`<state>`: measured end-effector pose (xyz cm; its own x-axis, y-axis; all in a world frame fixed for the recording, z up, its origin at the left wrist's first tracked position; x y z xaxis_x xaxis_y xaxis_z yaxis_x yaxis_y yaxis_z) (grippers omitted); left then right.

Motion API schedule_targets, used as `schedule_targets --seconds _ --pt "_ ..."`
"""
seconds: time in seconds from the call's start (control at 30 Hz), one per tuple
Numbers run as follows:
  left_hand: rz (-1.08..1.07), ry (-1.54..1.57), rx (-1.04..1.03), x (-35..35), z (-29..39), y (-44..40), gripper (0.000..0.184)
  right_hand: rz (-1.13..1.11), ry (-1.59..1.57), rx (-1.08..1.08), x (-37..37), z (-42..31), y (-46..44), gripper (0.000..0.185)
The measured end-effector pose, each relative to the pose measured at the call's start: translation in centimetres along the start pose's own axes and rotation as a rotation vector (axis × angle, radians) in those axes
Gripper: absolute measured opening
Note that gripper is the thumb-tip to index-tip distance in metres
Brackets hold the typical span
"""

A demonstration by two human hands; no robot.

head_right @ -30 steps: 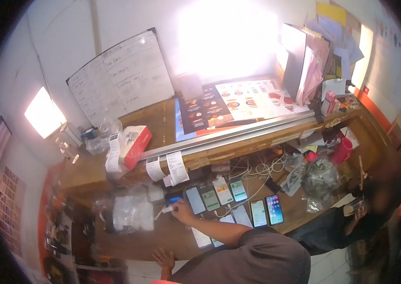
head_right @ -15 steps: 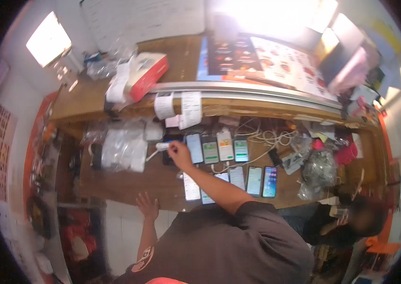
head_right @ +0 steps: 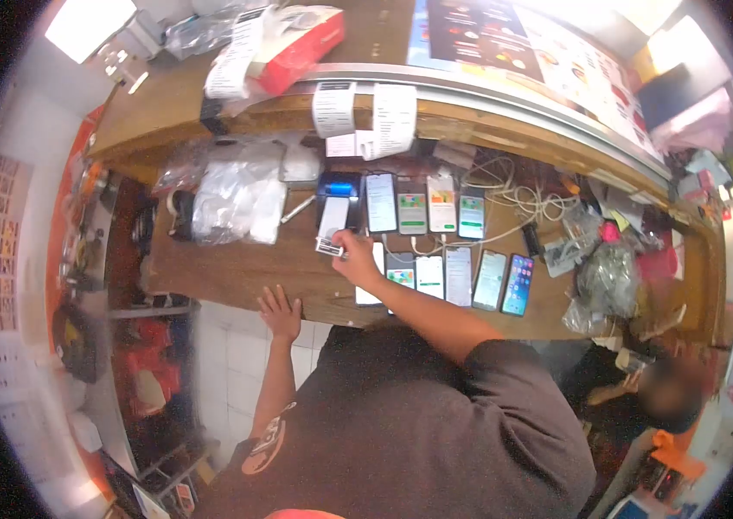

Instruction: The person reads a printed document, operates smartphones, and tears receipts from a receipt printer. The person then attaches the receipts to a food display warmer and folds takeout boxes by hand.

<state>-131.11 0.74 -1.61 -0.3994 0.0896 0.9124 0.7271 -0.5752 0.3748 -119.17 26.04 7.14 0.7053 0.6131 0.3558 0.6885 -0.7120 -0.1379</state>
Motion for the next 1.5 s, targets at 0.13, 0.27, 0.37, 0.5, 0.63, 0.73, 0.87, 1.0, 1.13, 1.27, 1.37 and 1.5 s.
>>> schedule_targets --seconds 0.13,0.27,0.37,0.5,0.63,0.73,0.87,1.0,1.13,1.27,1.37,1.5 --pt "-0.003 0.016 -0.007 0.0 0.1 -0.3 0.076 -0.108 0.246 0.005 -1.1 1.4 -0.4 0.028" --pt "-0.01 0.015 -0.022 0.0 0.1 -0.1 0.077 -0.186 0.311 -0.115 -2.3 0.7 -1.9 0.024" --pt "-0.022 -0.001 -0.023 -0.1 0.1 -0.4 0.077 -0.094 0.317 -0.138 -2.5 0.7 -3.0 0.028" --pt "-0.037 0.007 -0.014 -0.8 -0.6 -0.7 0.078 0.16 0.355 -0.391 -3.9 1.7 -4.4 0.028" --pt "0.024 0.076 -0.018 0.0 -0.5 -0.5 0.074 -0.666 0.27 -0.003 -5.4 -2.6 0.0 0.04" --pt "0.061 0.53 0.016 1.0 -1.6 -1.7 0.068 -0.753 0.083 -0.155 -3.8 -4.3 2.9 0.033" --pt "0.474 0.85 -0.307 11.1 4.5 5.2 0.045 -0.772 -0.004 -0.177 -0.4 -5.1 4.8 0.029" --pt "0.186 0.867 -0.613 13.7 9.5 9.5 0.039 -0.869 0.028 -0.257 1.3 -5.9 5.6 0.034" --pt "0.033 1.033 -0.382 11.0 9.2 10.5 0.025 -0.823 -0.322 -0.27 -0.6 -2.4 6.8 0.045" --pt "0.234 1.386 -0.124 11.9 7.6 13.0 0.014 -0.813 -0.707 -0.462 -1.4 -8.7 8.8 0.063" --pt "0.504 1.743 0.0 14.5 5.6 14.8 0.013 -0.883 -0.705 -0.489 -3.3 -11.5 11.2 0.054" --pt "0.784 1.942 0.082 16.2 0.2 18.0 0.013 -0.968 -0.625 -0.407 -6.9 -15.0 14.6 0.035"
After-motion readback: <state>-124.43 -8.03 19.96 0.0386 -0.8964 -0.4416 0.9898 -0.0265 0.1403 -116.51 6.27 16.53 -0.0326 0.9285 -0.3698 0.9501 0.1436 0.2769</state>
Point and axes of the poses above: each hand's wrist, its own y-axis away from the middle knuckle, its own x-axis out of the back of the hand, z = x × y, the point moved 3 cm from there along -y, towards the middle knuckle, and after that the axes turned 4 degrees about -x, right-handed, at the moved point
